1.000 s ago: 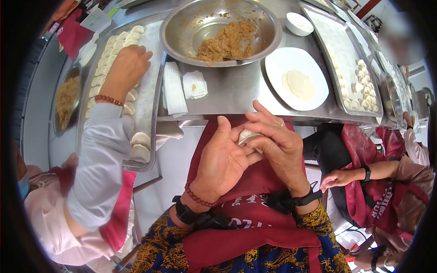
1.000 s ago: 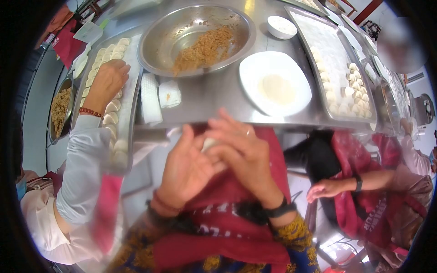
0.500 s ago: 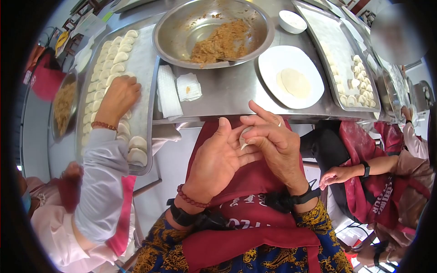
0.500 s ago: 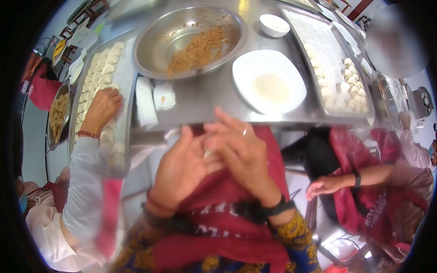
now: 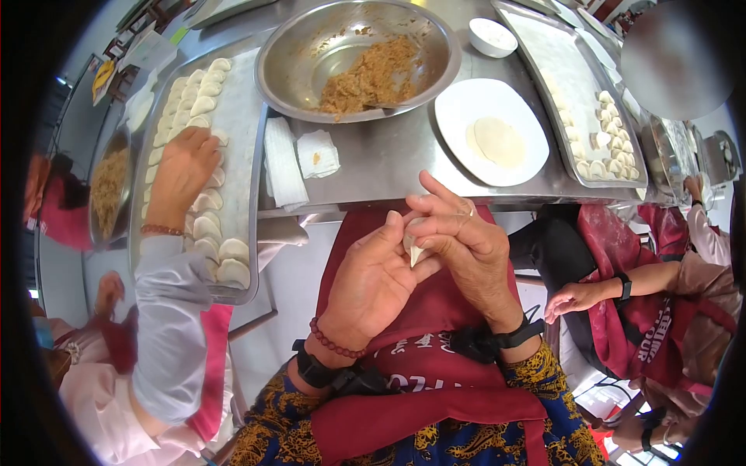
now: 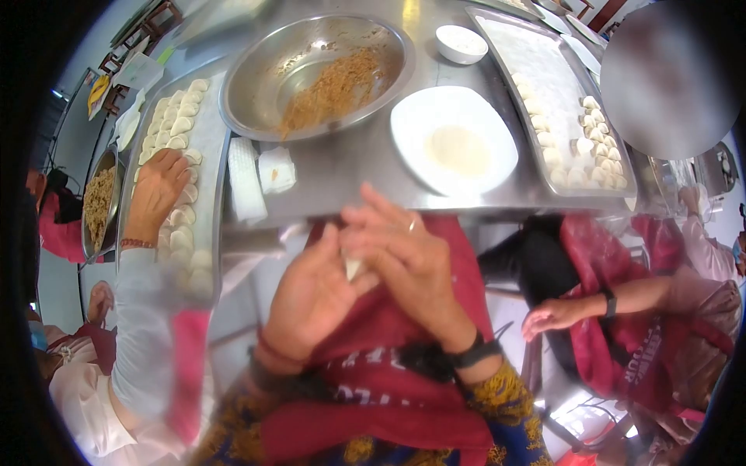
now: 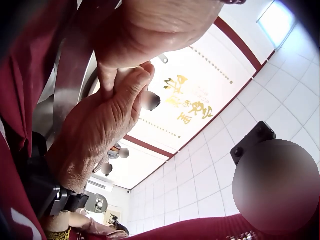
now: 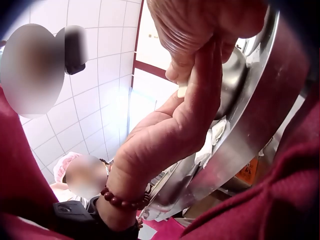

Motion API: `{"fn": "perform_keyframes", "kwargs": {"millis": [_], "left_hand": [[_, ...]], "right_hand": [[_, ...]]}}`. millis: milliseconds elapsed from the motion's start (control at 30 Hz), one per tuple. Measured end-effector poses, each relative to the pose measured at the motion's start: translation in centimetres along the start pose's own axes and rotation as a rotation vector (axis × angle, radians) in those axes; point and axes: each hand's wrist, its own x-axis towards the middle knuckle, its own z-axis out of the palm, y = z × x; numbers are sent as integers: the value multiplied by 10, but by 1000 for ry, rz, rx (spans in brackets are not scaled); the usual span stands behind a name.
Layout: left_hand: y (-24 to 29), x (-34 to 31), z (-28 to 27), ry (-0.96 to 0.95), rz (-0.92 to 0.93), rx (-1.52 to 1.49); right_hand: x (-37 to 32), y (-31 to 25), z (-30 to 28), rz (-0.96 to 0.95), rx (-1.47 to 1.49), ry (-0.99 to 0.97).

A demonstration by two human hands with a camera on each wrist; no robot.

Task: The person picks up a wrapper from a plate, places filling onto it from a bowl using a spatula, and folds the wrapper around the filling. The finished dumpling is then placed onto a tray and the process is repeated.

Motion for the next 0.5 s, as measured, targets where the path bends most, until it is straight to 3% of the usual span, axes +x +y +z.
{"fn": "perform_keyframes", "kwargs": {"millis": [233, 300, 500], "left_hand": [[-7, 4, -10, -79, 0, -92], [-5, 3, 0, 31, 25, -50], [-9, 5, 6, -67, 30, -132]], "right_hand": [[4, -2, -5, -105, -127, -47], [5, -7, 1, -40, -57, 97], [3, -1, -4, -136, -155, 70]]}}
